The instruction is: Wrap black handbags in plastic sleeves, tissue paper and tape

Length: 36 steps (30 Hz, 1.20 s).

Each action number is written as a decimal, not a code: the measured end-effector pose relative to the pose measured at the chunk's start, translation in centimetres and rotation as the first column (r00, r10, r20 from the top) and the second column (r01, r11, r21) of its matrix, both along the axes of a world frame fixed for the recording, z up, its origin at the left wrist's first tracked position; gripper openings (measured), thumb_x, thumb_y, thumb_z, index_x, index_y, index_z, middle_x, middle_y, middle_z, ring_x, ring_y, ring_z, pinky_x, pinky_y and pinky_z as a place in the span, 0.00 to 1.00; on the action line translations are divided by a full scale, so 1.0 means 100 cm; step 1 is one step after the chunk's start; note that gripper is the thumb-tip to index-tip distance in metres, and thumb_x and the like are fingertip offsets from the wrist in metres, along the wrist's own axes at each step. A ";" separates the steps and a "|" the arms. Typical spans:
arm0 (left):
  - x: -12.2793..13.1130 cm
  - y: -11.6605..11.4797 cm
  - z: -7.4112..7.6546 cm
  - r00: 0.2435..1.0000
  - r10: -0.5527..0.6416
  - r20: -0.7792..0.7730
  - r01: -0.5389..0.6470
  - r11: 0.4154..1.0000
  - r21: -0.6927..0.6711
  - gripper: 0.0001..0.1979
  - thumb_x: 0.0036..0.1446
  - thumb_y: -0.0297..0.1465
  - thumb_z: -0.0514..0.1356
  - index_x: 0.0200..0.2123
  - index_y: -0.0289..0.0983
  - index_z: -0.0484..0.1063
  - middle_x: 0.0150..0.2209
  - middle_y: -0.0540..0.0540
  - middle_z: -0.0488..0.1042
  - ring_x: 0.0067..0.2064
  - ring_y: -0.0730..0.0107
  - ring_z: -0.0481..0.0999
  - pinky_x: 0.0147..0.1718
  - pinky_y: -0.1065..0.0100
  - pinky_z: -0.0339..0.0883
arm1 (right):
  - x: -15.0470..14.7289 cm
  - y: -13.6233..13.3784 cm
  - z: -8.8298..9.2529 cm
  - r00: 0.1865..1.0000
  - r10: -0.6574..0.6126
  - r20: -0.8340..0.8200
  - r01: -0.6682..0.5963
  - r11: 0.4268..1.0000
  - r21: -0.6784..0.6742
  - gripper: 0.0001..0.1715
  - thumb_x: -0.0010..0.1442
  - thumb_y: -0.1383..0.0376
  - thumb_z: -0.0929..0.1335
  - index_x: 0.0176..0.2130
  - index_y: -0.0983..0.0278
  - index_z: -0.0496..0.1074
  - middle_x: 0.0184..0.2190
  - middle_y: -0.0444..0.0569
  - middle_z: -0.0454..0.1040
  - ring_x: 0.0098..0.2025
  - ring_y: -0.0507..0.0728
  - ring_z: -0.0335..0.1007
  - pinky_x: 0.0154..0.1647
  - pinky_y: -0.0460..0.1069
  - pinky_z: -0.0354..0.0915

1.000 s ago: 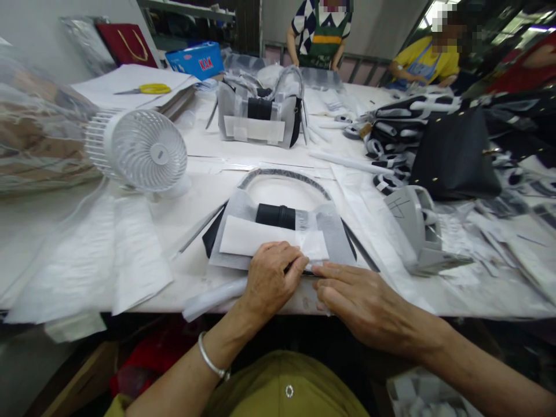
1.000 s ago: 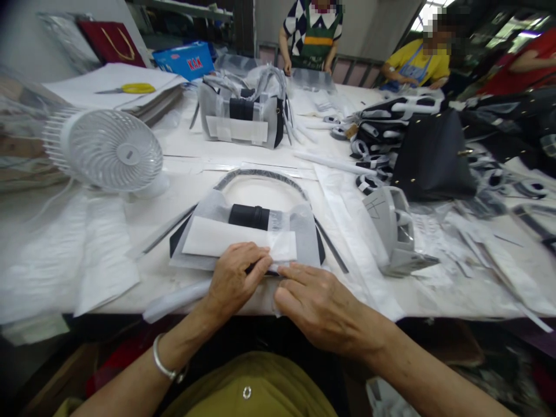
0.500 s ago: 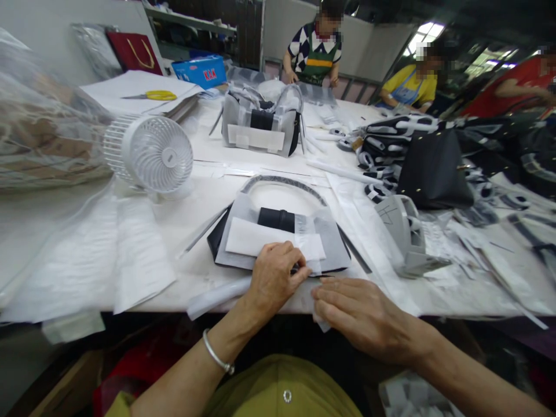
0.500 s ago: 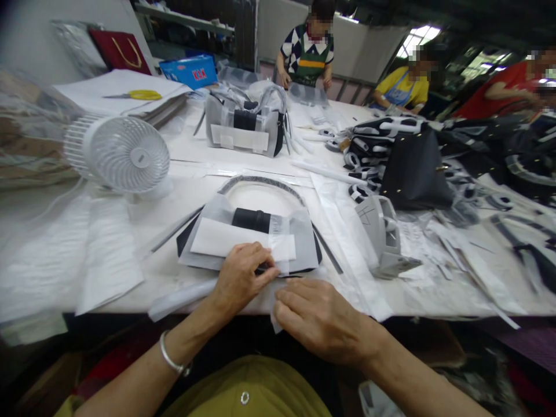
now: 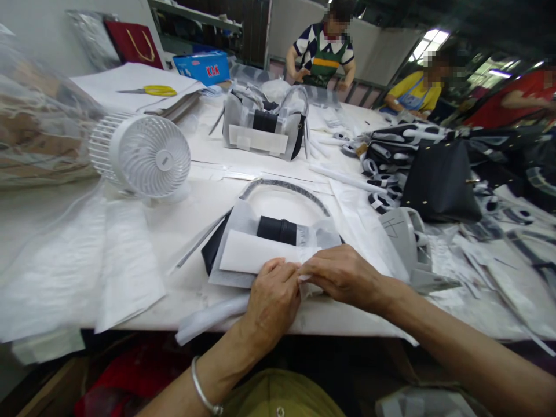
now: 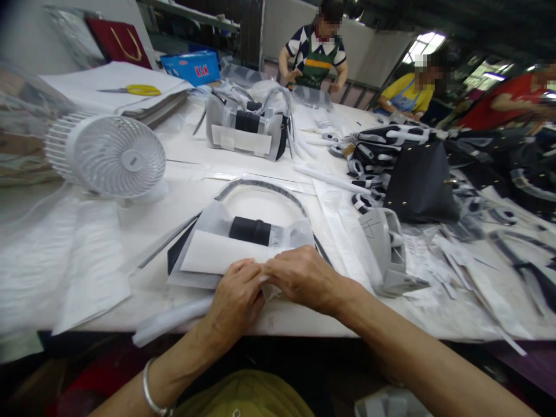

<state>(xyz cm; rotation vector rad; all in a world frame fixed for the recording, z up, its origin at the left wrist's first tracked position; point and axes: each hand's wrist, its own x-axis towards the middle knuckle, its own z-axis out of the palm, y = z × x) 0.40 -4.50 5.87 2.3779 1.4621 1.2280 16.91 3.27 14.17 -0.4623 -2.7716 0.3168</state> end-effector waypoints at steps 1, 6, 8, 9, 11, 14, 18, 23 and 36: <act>-0.001 -0.001 0.000 1.000 -0.009 0.011 0.009 1.000 -0.015 0.11 0.59 0.20 0.52 0.40 0.37 0.70 0.39 0.46 0.77 0.43 0.66 0.76 0.53 0.57 0.68 | 0.000 0.005 -0.006 0.999 -0.030 -0.033 0.028 0.998 -0.052 0.11 0.68 0.66 0.64 0.35 0.65 0.74 0.25 0.45 0.77 0.27 0.51 0.72 0.29 0.44 0.62; -0.003 -0.006 0.010 0.998 -0.054 0.042 0.060 0.985 -0.159 0.07 0.62 0.22 0.53 0.36 0.38 0.68 0.38 0.48 0.77 0.48 0.68 0.77 0.59 0.55 0.62 | 0.002 0.013 -0.031 0.946 -0.298 -0.125 0.255 0.925 -0.281 0.10 0.65 0.65 0.68 0.32 0.62 0.77 0.28 0.42 0.80 0.28 0.50 0.76 0.32 0.43 0.67; -0.001 -0.007 0.014 0.998 -0.042 0.044 0.049 0.984 -0.171 0.06 0.63 0.24 0.53 0.37 0.39 0.68 0.38 0.47 0.77 0.50 0.66 0.76 0.60 0.55 0.63 | 0.004 0.012 -0.037 0.914 -0.389 -0.116 0.333 0.882 -0.333 0.09 0.64 0.65 0.69 0.31 0.62 0.77 0.28 0.42 0.80 0.29 0.50 0.75 0.33 0.43 0.67; 0.000 -0.007 0.015 0.999 -0.027 0.042 0.033 0.986 -0.162 0.03 0.63 0.26 0.55 0.37 0.39 0.67 0.38 0.46 0.78 0.51 0.65 0.76 0.59 0.54 0.63 | 0.004 0.011 -0.040 0.899 -0.425 -0.107 0.366 0.862 -0.352 0.09 0.63 0.65 0.70 0.31 0.61 0.77 0.27 0.42 0.80 0.29 0.50 0.75 0.33 0.44 0.67; 0.003 -0.006 0.013 0.999 0.012 0.033 -0.008 0.992 -0.125 0.03 0.63 0.31 0.58 0.37 0.38 0.66 0.38 0.44 0.78 0.49 0.64 0.78 0.57 0.54 0.66 | 0.005 0.012 -0.044 0.870 -0.484 -0.093 0.414 0.820 -0.396 0.09 0.62 0.64 0.71 0.29 0.62 0.76 0.26 0.42 0.79 0.28 0.51 0.74 0.33 0.45 0.67; 0.007 -0.003 0.009 0.999 0.047 -0.006 -0.048 0.997 -0.059 0.05 0.63 0.31 0.59 0.40 0.37 0.65 0.38 0.43 0.78 0.46 0.65 0.79 0.55 0.57 0.69 | 0.005 0.015 -0.047 0.841 -0.537 -0.061 0.443 0.750 -0.492 0.10 0.60 0.64 0.72 0.27 0.62 0.75 0.25 0.42 0.77 0.28 0.52 0.72 0.32 0.45 0.65; 0.008 0.000 0.005 0.996 0.057 -0.069 -0.056 0.998 0.016 0.05 0.64 0.24 0.56 0.43 0.36 0.66 0.38 0.44 0.79 0.44 0.68 0.80 0.54 0.59 0.70 | 0.003 0.020 -0.049 0.799 -0.601 0.003 0.505 0.669 -0.546 0.10 0.55 0.66 0.74 0.24 0.63 0.74 0.22 0.40 0.73 0.25 0.50 0.68 0.28 0.45 0.60; 0.006 0.000 0.004 0.988 0.051 -0.143 -0.044 0.998 0.051 0.07 0.64 0.24 0.55 0.44 0.37 0.68 0.39 0.44 0.78 0.45 0.69 0.78 0.53 0.61 0.70 | 0.003 0.020 -0.052 0.793 -0.609 0.002 0.514 0.669 -0.537 0.09 0.56 0.65 0.74 0.26 0.63 0.75 0.24 0.40 0.74 0.27 0.51 0.68 0.30 0.46 0.59; 0.004 0.000 0.001 0.973 0.061 -0.224 -0.039 0.994 0.105 0.07 0.66 0.27 0.52 0.36 0.39 0.69 0.34 0.47 0.73 0.37 0.68 0.74 0.43 0.65 0.71 | 0.001 0.022 -0.052 0.861 -0.506 -0.050 0.472 0.831 -0.296 0.09 0.57 0.65 0.74 0.25 0.62 0.76 0.29 0.43 0.75 0.34 0.53 0.70 0.42 0.50 0.56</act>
